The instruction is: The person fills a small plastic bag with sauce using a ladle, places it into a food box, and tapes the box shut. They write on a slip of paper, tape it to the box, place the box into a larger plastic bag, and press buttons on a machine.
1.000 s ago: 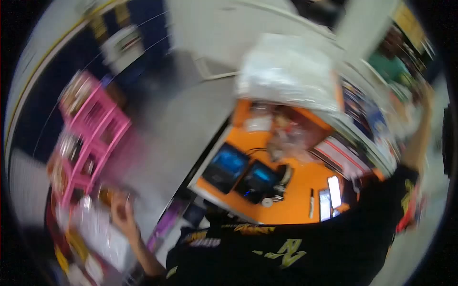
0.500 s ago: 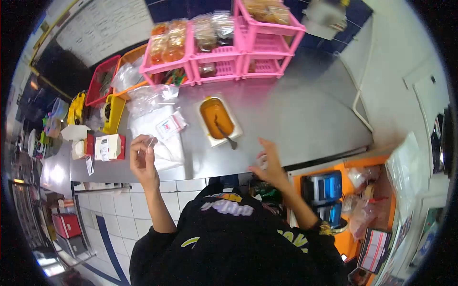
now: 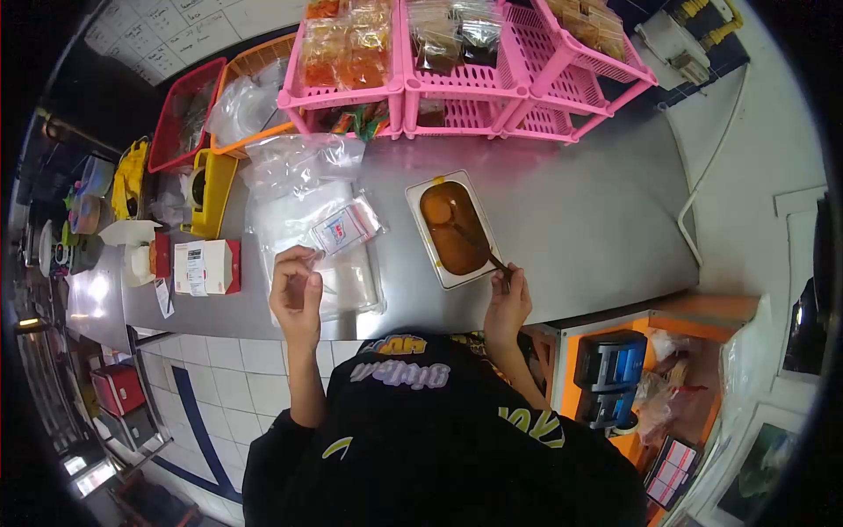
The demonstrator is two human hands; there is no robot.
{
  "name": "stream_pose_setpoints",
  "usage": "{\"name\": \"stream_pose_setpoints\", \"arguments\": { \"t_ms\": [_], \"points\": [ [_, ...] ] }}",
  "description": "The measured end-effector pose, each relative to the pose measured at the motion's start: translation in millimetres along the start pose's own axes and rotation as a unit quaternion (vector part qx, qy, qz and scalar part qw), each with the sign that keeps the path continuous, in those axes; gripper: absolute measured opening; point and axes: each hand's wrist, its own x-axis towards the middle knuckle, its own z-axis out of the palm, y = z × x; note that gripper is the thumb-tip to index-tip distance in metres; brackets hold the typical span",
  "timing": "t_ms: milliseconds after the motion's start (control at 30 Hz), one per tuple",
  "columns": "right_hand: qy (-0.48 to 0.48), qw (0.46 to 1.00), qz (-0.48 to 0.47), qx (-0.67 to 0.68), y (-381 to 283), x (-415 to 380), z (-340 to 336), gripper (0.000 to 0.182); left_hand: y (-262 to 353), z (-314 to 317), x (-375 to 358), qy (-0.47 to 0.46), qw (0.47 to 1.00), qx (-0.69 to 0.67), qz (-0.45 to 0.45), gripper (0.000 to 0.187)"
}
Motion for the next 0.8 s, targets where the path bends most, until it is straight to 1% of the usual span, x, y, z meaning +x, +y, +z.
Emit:
{"name": "stream_pose_setpoints", "arguments": {
  "t_ms": [33,67,133,233,267,333,467,633,800],
  "points": [
    [0.005,1.0,0.009,0.025,0.9,2.0,-3.3,0.026,-1.1,3.2,3.6,-0.001,1.0,-0.001,-0.004,0.01],
    [0.008,1.0,0.01,0.023,-0.2,3.8,-6.2,0.026,-1.8,7.2,6.0,-0.005,1.0,0.004,-0.007,0.01],
    [-0.004,0.995,0.066,0.071,-3.4,6.6,-13.9,0.027,-2.0,19.9,8.7,-0.012,1.0,0.011,-0.006,0.01],
    [-0.017,0.99,0.094,0.099,-0.1,15.0,-29.0,0.028,-2.2,33.6,10.7,-0.028,0.999,-0.016,0.003,0.011],
    [-0.016,0.99,0.094,0.099,0.1,16.3,-33.0,0.028,-2.5,36.2,10.2,-0.031,0.999,-0.013,0.001,0.012],
    [-0.047,0.99,0.089,0.1,-0.6,16.7,-37.5,0.028,-2.2,41.0,9.9,-0.04,0.999,-0.003,0.0,0.012],
    [-0.036,0.987,0.1,0.12,-7.5,16.5,-39.2,0.028,-3.1,43.8,8.9,-0.053,0.998,0.025,0.009,0.011],
    [-0.026,0.987,0.1,0.122,-11.4,23.0,-42.7,0.027,-6.1,44.5,6.4,-0.047,0.998,0.036,0.014,0.013],
    [-0.045,0.988,0.084,0.118,-6.7,29.0,-50.9,0.026,-8.5,45.1,6.3,-0.047,0.997,0.055,0.018,0.012]
  ]
}}
